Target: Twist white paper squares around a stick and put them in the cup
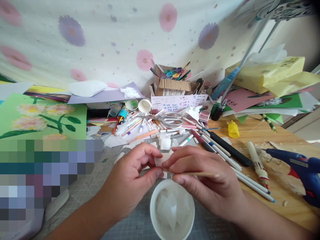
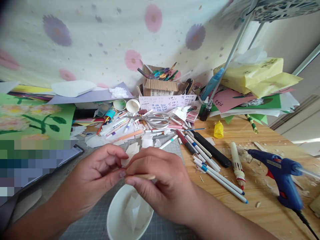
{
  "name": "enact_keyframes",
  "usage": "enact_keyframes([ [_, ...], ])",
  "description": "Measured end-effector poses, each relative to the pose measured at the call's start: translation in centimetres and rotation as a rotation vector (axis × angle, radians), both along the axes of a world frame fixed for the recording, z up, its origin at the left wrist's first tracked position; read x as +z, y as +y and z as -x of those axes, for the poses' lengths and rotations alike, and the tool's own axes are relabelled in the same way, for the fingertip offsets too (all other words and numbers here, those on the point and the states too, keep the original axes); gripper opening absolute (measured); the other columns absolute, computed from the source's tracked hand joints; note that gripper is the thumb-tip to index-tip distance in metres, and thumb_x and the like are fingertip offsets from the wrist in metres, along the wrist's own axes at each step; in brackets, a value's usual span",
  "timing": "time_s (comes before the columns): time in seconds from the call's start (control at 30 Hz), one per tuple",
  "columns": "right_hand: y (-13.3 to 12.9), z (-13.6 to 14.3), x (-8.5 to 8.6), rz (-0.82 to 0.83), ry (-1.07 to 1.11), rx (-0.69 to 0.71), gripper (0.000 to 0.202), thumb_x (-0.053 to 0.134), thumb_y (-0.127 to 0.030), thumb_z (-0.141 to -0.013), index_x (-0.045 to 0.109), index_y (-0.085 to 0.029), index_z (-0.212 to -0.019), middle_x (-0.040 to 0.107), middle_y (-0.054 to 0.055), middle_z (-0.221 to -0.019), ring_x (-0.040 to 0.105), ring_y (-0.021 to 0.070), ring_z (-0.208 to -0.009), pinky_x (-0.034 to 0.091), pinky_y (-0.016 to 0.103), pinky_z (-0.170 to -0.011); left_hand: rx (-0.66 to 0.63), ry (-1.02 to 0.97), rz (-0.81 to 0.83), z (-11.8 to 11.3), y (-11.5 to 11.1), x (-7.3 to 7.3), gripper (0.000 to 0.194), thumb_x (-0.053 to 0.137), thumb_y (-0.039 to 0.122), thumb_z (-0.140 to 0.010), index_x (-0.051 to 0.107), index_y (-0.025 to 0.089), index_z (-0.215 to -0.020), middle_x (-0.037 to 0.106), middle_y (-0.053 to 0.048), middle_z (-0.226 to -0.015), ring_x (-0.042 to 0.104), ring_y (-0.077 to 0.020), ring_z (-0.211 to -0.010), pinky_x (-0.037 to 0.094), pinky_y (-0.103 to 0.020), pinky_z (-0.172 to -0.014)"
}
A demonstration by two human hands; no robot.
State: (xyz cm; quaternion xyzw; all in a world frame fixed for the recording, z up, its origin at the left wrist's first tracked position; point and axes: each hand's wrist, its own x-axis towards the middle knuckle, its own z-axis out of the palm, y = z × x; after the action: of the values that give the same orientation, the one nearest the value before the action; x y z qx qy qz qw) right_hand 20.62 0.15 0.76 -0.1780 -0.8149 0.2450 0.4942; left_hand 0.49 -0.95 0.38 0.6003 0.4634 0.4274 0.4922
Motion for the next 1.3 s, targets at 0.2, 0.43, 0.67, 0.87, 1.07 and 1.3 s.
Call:
enact_keyframes([
  [0.2, 0.0, 0.2, -0.1, -0.107, -0.033, -0.021, 0.007, 0.065, -0.012, -0.099, 0.072, -0.012, -0.098, 0.080, 0.012, -0.092, 0.077, 0.0196, -0.089, 0.063, 0.031, -0.094, -0.001, 0.001, 0.005, -0.1, 0.0, 0.2, 0.015, 0.072, 0.015, -0.079, 0.066, 0.024, -0.090, 0.074, 0.005, -0.076, 0.070, -0.0140, -0.074, 0.053, -0.022, -0.066],
  [0.43, 0.0, 0.1, -0.1, -0.032, 0.062, -0.084, 0.009, 0.070, -0.007, -0.093, 0.075, -0.014, -0.096, 0.081, 0.010, -0.089, 0.079, 0.0207, -0.090, 0.065, 0.029, -0.085, 0.019, -0.009, 0.016, -0.2, 0.1, 0.3, 0.018, 0.071, 0.011, -0.076, 0.066, 0.024, -0.088, 0.072, 0.006, -0.072, 0.069, -0.0133, -0.070, 0.052, -0.021, -0.063],
  [0.67, 0.3, 0.3, -1.1, 0.183, 0.289, -0.137, 0.016, 0.073, -0.011, -0.093, 0.079, -0.026, -0.095, 0.081, 0.002, -0.089, 0.077, 0.0200, -0.086, 0.064, 0.036, -0.081, -0.026, -0.069, 0.020, 0.1, 0.2, -0.5, 0.021, 0.070, 0.011, -0.080, 0.063, 0.025, -0.094, 0.074, 0.006, -0.076, 0.071, -0.0143, -0.074, 0.054, -0.024, -0.070],
  [0.87, 0.6, 0.7, -2.1, 0.391, 0.486, 0.021, 0.014, 0.073, -0.020, -0.097, 0.081, -0.030, -0.100, 0.078, 0.002, -0.091, 0.073, 0.0187, -0.087, 0.064, 0.035, -0.077, -0.037, -0.103, -0.005, 0.5, 0.1, -1.1, 0.033, 0.067, 0.012, -0.088, 0.056, 0.030, -0.112, 0.067, 0.008, -0.073, 0.068, -0.0145, -0.073, 0.054, -0.027, -0.075],
  [1.07, 0.8, 0.8, -1.8, 0.506, 0.617, -0.036, 0.002, 0.081, -0.027, -0.091, 0.082, -0.028, -0.091, 0.078, 0.001, -0.085, 0.074, 0.0175, -0.080, 0.065, 0.030, -0.074, -0.060, -0.076, -0.054, 0.6, -0.1, -1.1, 0.035, 0.063, 0.011, -0.090, 0.053, 0.034, -0.115, 0.068, 0.009, -0.076, 0.066, -0.0134, -0.074, 0.050, -0.024, -0.072],
  [1.3, 1.6, 0.2, -1.2, 0.601, 0.705, -0.074, 0.006, 0.085, -0.029, -0.085, 0.081, -0.026, -0.081, 0.079, 0.000, -0.082, 0.075, 0.0163, -0.075, 0.065, 0.028, -0.070, -0.039, 0.068, -0.141, 0.5, -0.1, -0.6, 0.022, 0.063, 0.010, -0.085, 0.062, 0.029, -0.095, 0.066, 0.006, -0.079, 0.064, -0.0131, -0.071, 0.049, -0.023, -0.066],
])
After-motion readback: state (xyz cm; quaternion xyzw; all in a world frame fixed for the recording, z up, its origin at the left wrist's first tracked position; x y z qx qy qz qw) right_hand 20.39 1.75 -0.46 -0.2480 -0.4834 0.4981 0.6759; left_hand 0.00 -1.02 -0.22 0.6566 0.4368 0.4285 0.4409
